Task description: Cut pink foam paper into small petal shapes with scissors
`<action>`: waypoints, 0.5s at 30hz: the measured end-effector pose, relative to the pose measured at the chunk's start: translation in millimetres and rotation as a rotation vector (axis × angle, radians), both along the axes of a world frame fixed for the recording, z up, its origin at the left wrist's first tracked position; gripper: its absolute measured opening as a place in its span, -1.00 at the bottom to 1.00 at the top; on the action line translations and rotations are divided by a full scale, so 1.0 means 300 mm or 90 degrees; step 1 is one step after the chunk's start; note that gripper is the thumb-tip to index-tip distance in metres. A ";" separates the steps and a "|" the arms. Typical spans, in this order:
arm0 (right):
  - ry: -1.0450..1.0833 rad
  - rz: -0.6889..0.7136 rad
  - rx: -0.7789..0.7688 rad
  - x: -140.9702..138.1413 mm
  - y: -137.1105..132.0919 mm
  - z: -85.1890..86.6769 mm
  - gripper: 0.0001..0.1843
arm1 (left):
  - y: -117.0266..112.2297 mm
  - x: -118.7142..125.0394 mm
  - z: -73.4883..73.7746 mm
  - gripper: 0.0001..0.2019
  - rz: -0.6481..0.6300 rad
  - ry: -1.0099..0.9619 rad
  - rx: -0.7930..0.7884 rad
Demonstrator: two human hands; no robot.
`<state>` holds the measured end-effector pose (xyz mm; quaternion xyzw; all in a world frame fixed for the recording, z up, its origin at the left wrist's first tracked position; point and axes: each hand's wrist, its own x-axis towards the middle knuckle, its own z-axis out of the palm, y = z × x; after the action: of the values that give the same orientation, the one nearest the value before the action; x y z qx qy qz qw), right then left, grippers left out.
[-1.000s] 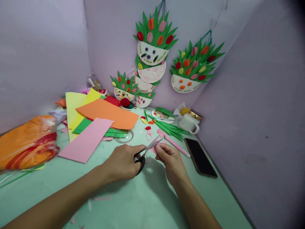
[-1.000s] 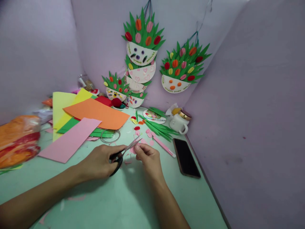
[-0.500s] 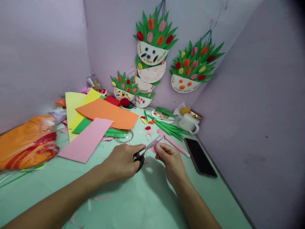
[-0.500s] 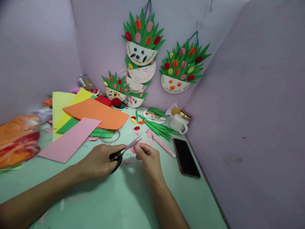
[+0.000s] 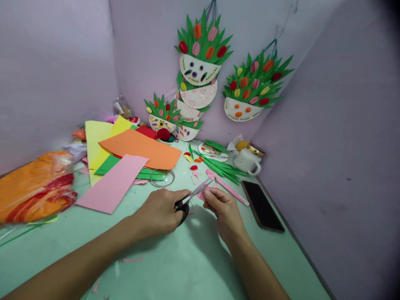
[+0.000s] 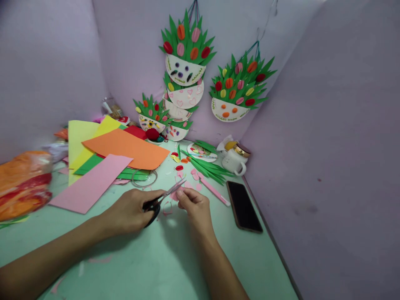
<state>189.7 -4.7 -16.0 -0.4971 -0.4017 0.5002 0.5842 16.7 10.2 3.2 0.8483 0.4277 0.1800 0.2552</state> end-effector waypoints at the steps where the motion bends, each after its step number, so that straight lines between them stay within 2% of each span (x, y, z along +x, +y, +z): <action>1: 0.008 -0.006 0.000 0.001 0.001 -0.004 -0.81 | 0.000 -0.001 0.000 -0.79 0.000 0.004 0.003; 15: 0.026 -0.022 0.010 0.009 0.007 -0.019 -0.81 | 0.007 -0.005 -0.004 -0.76 0.002 0.021 0.009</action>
<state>192.5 -2.6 -21.8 -0.4891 -0.3846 0.4973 0.6046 15.2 12.3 1.9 0.8520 0.4322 0.1695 0.2421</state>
